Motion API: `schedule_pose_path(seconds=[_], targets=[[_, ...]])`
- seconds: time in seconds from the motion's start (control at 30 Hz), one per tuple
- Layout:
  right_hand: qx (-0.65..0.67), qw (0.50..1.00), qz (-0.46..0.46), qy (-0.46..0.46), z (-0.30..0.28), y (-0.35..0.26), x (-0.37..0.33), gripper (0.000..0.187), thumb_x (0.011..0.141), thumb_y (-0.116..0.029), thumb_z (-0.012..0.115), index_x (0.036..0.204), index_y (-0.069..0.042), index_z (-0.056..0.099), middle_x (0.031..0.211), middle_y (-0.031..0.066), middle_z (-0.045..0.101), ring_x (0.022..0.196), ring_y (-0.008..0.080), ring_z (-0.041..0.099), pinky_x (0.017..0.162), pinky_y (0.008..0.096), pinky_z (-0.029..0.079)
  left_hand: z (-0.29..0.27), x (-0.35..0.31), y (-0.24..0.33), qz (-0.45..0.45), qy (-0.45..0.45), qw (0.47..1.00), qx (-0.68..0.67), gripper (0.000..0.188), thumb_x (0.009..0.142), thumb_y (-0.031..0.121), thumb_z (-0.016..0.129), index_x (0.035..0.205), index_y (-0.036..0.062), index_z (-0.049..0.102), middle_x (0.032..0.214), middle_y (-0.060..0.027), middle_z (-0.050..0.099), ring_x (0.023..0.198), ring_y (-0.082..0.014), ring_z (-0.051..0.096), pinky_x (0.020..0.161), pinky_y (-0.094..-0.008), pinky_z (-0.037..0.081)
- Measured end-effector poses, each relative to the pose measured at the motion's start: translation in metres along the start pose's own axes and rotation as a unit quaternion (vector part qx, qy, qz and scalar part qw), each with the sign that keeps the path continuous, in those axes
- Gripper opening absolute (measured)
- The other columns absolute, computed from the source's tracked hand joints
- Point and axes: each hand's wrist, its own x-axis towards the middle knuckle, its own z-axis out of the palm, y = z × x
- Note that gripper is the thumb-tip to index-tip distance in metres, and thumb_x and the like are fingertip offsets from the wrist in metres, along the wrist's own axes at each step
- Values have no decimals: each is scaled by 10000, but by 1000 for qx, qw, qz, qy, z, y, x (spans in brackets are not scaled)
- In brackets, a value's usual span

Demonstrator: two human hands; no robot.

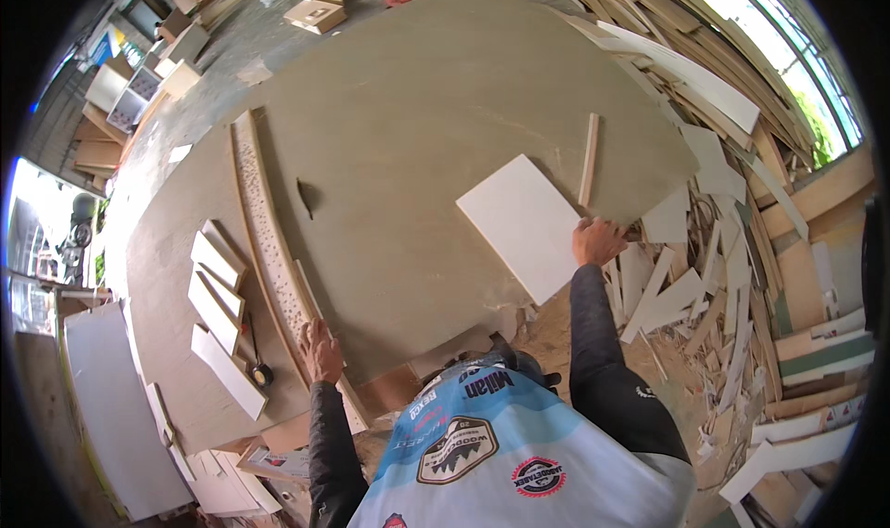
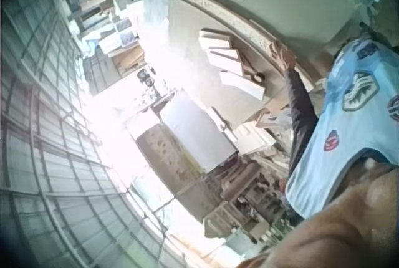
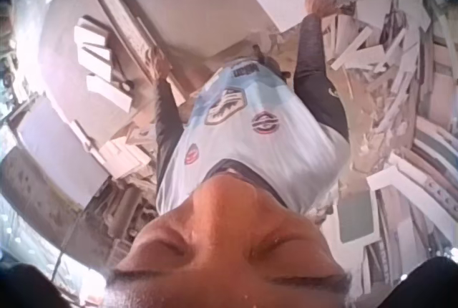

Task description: The person positions several rectangular white boards one at a time on a work table, aligns them against a guide, and moves them through a table saw to trim or slot them. The person then gathers the cut boards and moves them to a stack.

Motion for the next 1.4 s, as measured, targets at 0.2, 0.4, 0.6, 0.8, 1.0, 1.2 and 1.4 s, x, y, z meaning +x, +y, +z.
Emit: schedule_pose_path(seconds=[0.2,0.4,0.6,0.8,1.0,1.2,1.4], targets=[[141,989,-27,-40,80,-17,88,360,919,-376,685,1033,-36,718,1055,223,708,1040,409,681,894,515,545,-5,1,8,-32,-51,998,-12,729,913,245,662,1567,60,398,1643,-103,351,1542,-352,228,1223,-562,199],[346,927,-125,76,76,-72,58,226,852,-241,793,906,-49,687,824,127,716,794,332,715,720,469,546,-24,-3,12,-19,-67,998,-6,776,856,238,712,1549,51,417,1653,-110,316,1544,-349,214,1204,-573,228],[588,712,-349,-163,14,-172,-220,217,836,-207,807,884,-86,634,746,89,649,657,204,648,597,369,514,-36,-13,6,45,-85,993,-74,1022,694,294,831,1567,32,368,1640,-176,309,1544,-382,201,1201,-578,205],[402,722,-468,-312,-7,-230,-379,324,810,-194,793,1034,-52,607,1035,173,669,920,390,680,787,494,550,-50,-22,1,60,-107,983,-133,1230,591,291,898,1615,58,257,1650,-159,306,1543,-407,200,1196,-591,202],[346,704,-493,-377,-4,-234,-418,381,776,-147,805,1074,-34,595,1074,187,662,998,403,663,852,499,540,-38,-31,-10,88,-90,985,-115,1053,617,277,882,1535,61,413,1656,-130,311,1559,-381,174,1203,-601,213],[373,703,-476,-374,-16,-236,-421,386,753,-126,815,1068,-35,611,1070,176,667,970,394,669,842,489,543,-40,-32,-20,132,-113,981,-84,969,669,302,869,1528,117,458,1674,-83,301,1574,-382,130,1190,-646,208],[423,667,-509,-342,-3,-240,-423,362,775,-118,811,1060,-33,606,1026,164,661,924,359,672,802,459,541,-37,-30,-22,154,-89,981,-73,936,732,294,836,1554,133,419,1664,-85,319,1571,-383,140,1194,-658,201]])
